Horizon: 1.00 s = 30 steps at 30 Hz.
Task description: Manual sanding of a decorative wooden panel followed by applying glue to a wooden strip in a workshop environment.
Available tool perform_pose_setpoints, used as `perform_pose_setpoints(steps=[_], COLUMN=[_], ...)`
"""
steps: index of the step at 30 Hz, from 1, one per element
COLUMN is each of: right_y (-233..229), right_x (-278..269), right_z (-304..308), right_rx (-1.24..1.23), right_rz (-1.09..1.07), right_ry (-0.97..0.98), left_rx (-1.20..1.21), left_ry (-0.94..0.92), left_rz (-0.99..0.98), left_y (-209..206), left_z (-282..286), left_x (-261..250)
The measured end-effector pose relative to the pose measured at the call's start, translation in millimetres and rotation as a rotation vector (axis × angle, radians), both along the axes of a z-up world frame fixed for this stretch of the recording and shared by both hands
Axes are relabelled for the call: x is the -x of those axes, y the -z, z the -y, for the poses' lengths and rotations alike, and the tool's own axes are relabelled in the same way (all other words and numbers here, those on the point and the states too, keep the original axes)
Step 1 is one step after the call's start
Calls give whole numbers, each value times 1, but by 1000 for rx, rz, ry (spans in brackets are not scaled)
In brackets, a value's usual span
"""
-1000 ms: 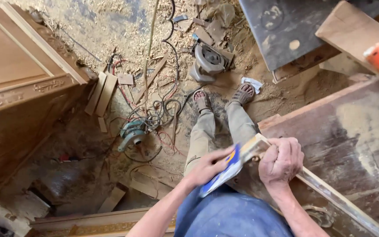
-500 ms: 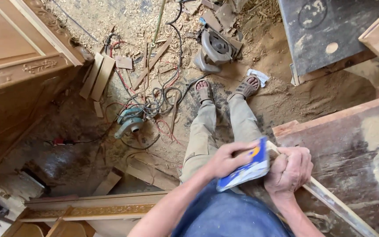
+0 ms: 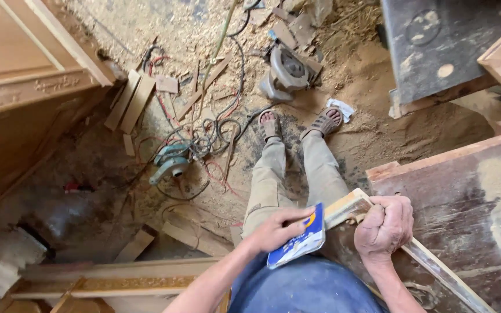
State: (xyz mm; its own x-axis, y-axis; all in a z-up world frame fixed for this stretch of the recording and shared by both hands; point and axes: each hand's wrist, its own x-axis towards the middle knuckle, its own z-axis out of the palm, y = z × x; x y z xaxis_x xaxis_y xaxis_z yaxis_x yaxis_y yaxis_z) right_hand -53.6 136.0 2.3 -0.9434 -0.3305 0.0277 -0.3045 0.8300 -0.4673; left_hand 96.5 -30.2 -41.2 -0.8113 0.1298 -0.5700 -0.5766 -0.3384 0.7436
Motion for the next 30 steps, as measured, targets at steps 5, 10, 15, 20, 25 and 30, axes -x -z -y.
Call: perform_pose_setpoints(steps=[5,10,15,20,25,30], right_y=[9,17,-3,4,13,-20], right_x=[6,9,14,16,16,-2], right_z=[-18,-27,-18,-23,-30,-64], right_rx=[91,92,203,304,365,0], right_rz=[4,-52,-94,-114,-86,-272], right_ry=[-20,15,105,128,213,-73], left_rx=[-109,21,133,265,447,505], left_ry=[-171,-93,-70,-98,64,-128], left_rz=[-61,128,263,-44,241,444], left_y=[-3,-49,-31,-21,-38,-32], left_z=[-14,26,50,-5,23,89], left_x=[75,-11,-64,93,23,-97])
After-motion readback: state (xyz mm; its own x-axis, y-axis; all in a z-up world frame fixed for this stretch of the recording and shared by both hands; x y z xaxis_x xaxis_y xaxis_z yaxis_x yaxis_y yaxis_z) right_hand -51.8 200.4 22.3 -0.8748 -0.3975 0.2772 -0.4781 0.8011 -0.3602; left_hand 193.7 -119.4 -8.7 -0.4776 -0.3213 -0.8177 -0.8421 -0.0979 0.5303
